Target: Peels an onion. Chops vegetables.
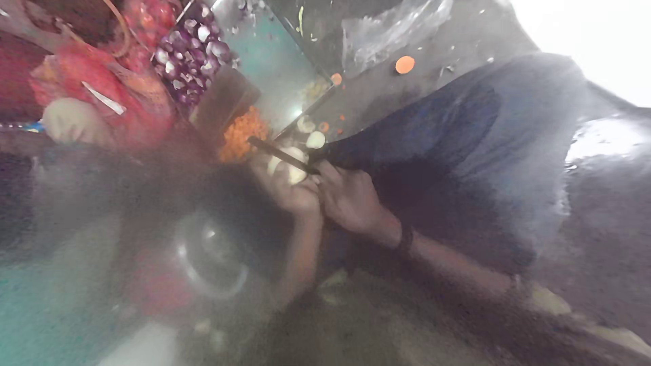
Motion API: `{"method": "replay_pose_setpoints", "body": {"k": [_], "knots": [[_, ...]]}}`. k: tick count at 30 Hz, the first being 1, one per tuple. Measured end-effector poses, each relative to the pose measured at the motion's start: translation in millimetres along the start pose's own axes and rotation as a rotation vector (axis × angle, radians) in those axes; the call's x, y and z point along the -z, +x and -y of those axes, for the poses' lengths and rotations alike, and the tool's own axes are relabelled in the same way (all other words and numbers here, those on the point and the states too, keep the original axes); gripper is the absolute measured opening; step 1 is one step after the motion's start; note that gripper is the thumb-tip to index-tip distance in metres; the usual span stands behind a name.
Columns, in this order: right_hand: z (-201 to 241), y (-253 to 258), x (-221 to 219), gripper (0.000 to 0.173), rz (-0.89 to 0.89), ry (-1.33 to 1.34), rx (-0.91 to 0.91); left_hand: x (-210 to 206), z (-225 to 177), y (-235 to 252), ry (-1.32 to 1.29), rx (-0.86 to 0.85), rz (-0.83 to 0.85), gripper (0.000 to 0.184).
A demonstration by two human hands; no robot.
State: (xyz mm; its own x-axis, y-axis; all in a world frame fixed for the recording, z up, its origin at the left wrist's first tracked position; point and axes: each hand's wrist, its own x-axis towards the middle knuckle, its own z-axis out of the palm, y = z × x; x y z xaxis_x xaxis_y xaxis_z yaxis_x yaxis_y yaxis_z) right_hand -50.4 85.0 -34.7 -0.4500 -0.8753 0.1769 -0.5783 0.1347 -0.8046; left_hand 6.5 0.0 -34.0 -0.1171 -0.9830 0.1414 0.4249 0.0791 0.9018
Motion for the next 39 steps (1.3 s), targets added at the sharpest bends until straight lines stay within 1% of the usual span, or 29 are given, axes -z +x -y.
{"method": "replay_pose_setpoints", "body": {"k": [3,5,7,10,12,14,15,19,21,23,26,28,30,32,34,36,39], "knots": [[2,2,0,0.03,0.02,-0.009,-0.059,1,2,-1,-0.015,0.027,-0.022,0.026],[0,6,1,0.029,0.043,0.075,-0.168,-2,4,-5,-0.104,0.062,-0.041,0.022],[-2,6,4,0.032,0.053,0.132,-0.218,-9,2,-9,-0.159,0.082,-0.056,0.022],[-3,3,2,0.04,-0.033,0.154,-0.155,-16,-4,-4,-0.209,0.1,-0.041,0.028],[0,0,1,0.038,-0.042,0.128,-0.121,-13,-11,-2,-0.23,0.149,-0.016,0.034],[-3,2,-2,0.035,-0.067,0.037,-0.016,-13,-12,1,-0.224,0.187,-0.074,0.034],[-4,2,-2,0.033,-0.064,0.015,-0.005,-14,-11,0,-0.221,0.217,-0.128,0.035],[-5,4,1,0.036,0.002,0.093,-0.155,-13,-9,-3,-0.419,0.398,-0.162,0.037],[-5,6,2,0.036,0.047,0.136,-0.23,-10,-6,-3,-0.456,0.428,-0.183,0.031],[-6,7,3,0.039,0.082,0.193,-0.277,-12,-6,-4,-0.46,0.421,-0.216,0.027],[-6,2,3,0.039,0.017,0.205,-0.211,-13,-9,-5,-0.45,0.397,-0.172,0.03],[-5,2,9,0.033,-0.01,0.216,-0.134,-16,-16,-2,-0.44,0.433,-0.161,0.035],[-4,2,11,0.03,-0.033,0.113,-0.054,-13,-17,-1,-0.515,0.502,-0.155,0.039],[-5,3,7,0.029,-0.08,0.005,-0.01,-14,-16,-2,-0.497,0.545,-0.229,0.038],[-6,3,4,0.028,-0.069,-0.001,-0.057,-15,-11,-3,-0.445,0.542,-0.258,0.04],[-7,5,4,0.032,-0.007,0.052,-0.138,-11,-6,-5,-0.471,0.53,-0.231,0.044],[-8,10,8,0.036,0.096,0.145,-0.261,-13,-6,-6,-0.464,0.539,-0.262,0.038]]}}
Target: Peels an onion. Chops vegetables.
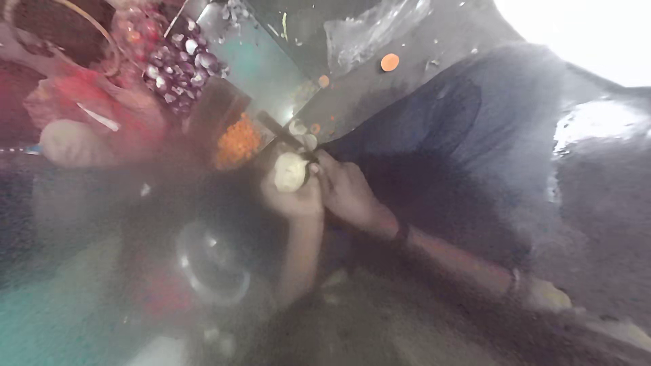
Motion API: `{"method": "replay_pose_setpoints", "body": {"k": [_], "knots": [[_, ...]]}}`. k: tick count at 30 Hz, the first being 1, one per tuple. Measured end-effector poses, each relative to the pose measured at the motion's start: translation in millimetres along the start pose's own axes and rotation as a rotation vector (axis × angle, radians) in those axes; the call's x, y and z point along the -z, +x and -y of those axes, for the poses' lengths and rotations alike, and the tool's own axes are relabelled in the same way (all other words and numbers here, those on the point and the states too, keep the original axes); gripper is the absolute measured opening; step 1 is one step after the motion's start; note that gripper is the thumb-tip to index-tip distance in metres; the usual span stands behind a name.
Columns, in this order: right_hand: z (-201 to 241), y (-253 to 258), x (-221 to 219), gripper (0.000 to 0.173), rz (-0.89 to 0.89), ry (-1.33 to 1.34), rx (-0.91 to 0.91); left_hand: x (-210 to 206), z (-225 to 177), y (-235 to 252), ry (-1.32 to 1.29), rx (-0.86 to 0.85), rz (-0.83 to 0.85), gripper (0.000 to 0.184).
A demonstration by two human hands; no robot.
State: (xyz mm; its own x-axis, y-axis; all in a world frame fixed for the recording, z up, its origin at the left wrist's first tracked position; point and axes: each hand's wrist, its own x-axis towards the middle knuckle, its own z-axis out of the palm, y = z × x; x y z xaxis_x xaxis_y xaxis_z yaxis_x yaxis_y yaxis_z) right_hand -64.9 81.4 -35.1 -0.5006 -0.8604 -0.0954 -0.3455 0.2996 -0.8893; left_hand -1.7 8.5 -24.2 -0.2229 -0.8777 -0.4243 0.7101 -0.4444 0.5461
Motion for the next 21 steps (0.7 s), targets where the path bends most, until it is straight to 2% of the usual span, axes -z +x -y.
{"method": "replay_pose_setpoints", "body": {"k": [5,6,8,11,14,16,19,21], "knots": [[-2,-9,-4,0.039,-0.191,0.145,0.119,-15,-6,-10,-0.074,0.029,0.099,0.039],[-1,-9,-2,0.034,-0.21,0.166,0.141,-17,-7,-9,-0.052,0.021,0.102,0.041],[5,-8,6,0.024,-0.165,0.154,0.156,-18,-7,-5,-0.024,0.023,0.111,0.046],[6,-7,10,0.033,-0.08,0.04,0.208,-15,-8,0,-0.011,0.006,0.028,0.041],[0,-7,3,0.025,-0.142,-0.084,0.288,-7,-7,0,-0.003,-0.018,0.048,0.041],[0,-6,1,0.026,-0.146,-0.059,0.232,-2,-6,4,-0.083,0.042,0.145,0.048],[2,-6,1,0.036,-0.134,-0.04,0.15,0,-3,5,-0.101,0.067,0.117,0.047],[1,-6,-1,0.034,-0.14,-0.101,0.148,1,0,5,-0.044,0.038,0.095,0.047]]}}
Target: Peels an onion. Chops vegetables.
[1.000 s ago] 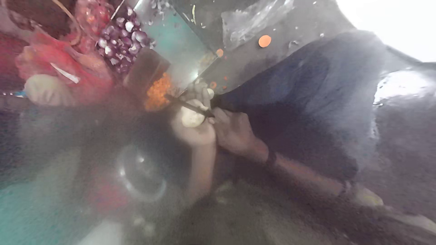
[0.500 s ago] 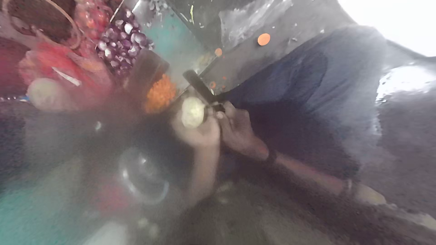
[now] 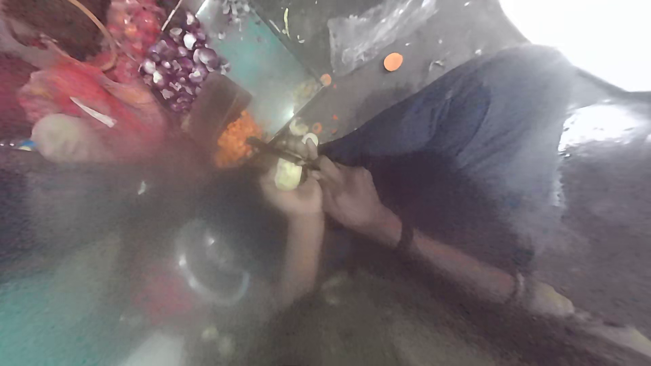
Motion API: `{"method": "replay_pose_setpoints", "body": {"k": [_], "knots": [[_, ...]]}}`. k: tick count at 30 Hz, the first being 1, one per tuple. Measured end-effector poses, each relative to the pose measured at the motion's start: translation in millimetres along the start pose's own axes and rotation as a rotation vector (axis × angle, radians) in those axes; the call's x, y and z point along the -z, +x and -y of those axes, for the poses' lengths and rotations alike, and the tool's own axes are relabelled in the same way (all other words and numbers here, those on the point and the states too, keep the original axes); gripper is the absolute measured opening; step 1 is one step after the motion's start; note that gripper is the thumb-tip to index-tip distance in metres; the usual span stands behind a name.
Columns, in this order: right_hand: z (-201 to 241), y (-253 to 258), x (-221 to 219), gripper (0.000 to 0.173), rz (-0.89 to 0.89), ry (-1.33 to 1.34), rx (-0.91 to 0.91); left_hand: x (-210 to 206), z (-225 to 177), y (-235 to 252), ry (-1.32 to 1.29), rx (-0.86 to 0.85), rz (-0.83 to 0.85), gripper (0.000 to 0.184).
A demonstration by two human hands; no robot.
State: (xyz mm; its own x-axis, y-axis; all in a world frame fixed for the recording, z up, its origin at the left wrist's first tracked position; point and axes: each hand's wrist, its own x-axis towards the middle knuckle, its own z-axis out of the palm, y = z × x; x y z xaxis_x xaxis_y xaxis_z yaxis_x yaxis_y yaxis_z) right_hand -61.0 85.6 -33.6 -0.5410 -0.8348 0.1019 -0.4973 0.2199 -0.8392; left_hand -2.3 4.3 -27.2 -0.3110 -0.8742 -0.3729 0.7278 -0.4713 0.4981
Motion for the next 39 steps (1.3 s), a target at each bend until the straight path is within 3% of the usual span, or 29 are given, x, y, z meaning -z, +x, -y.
{"method": "replay_pose_setpoints", "body": {"k": [4,7,12,16,21,24,28,31,36,39], "knots": [[0,1,-7,0.036,0.016,-0.113,0.01,0,3,0,0.103,-0.078,-0.081,0.042],[0,4,-5,0.036,0.046,-0.082,-0.034,2,7,2,0.137,-0.091,-0.041,0.043],[-1,6,-6,0.035,0.052,-0.054,-0.094,3,13,3,0.264,-0.2,-0.142,0.038],[-3,7,-4,0.033,0.111,-0.001,-0.198,6,16,-2,0.224,-0.175,-0.088,0.036],[-12,7,-3,0.034,0.054,0.087,-0.144,3,16,-5,0.147,-0.137,0.015,0.037],[-11,5,-3,0.037,0.031,0.133,-0.117,0,9,-2,0.101,-0.086,-0.043,0.036],[-10,0,-4,0.036,-0.018,-0.033,0.04,-4,7,-5,0.203,-0.144,-0.158,0.034],[-9,4,-1,0.031,-0.027,-0.129,0.027,4,11,-6,0.179,-0.102,-0.034,0.038],[-14,5,-3,0.039,0.004,0.18,-0.138,0,13,-3,0.143,-0.071,-0.042,0.034],[-15,4,-3,0.038,-0.046,0.347,-0.096,3,10,0,0.101,-0.034,-0.012,0.037]]}}
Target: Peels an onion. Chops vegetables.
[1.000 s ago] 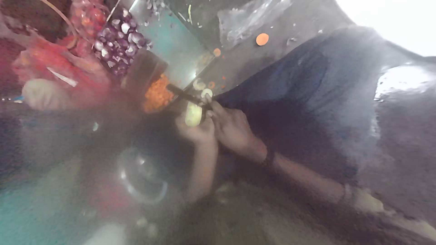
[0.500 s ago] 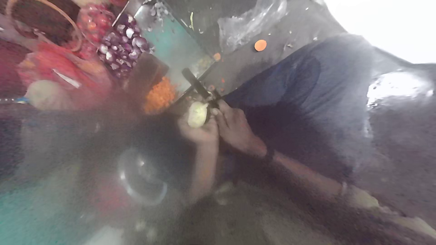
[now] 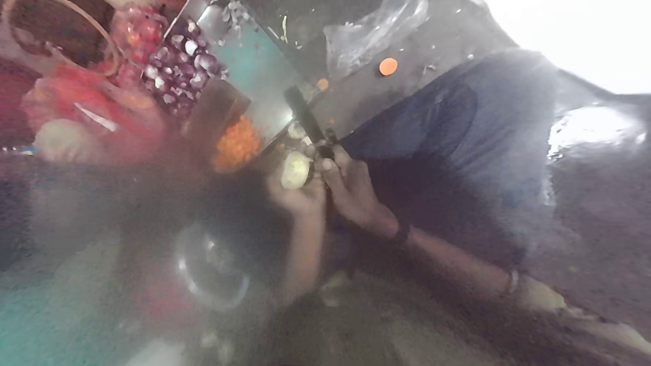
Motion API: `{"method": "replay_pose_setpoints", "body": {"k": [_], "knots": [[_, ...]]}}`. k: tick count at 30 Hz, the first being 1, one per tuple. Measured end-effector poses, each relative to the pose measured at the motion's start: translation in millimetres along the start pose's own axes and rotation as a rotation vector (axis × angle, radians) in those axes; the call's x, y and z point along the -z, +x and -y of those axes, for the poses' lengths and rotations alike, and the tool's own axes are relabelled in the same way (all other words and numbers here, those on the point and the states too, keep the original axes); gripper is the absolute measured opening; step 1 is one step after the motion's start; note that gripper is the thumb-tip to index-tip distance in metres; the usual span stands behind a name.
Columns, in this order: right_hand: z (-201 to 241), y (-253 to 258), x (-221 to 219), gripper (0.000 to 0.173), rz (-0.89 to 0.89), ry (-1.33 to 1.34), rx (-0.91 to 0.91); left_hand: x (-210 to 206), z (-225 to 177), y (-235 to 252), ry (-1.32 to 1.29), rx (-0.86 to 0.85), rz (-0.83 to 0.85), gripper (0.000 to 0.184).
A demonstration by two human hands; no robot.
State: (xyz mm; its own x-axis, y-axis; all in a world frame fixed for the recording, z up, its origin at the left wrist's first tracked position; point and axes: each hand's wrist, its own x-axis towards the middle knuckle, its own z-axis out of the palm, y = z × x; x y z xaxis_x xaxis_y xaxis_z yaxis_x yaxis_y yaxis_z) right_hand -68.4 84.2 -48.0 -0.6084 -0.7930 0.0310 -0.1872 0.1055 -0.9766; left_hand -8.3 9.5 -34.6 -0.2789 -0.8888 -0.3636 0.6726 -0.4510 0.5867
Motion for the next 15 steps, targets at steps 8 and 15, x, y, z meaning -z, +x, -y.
{"method": "replay_pose_setpoints", "body": {"k": [8,15], "knots": [[4,9,12,0.035,-0.046,0.016,0.102,0,-3,0,0.119,-0.089,0.048,0.029],[8,12,19,0.02,-0.068,-0.071,0.108,1,-3,-4,0.09,0.059,0.041,0.027]]}}
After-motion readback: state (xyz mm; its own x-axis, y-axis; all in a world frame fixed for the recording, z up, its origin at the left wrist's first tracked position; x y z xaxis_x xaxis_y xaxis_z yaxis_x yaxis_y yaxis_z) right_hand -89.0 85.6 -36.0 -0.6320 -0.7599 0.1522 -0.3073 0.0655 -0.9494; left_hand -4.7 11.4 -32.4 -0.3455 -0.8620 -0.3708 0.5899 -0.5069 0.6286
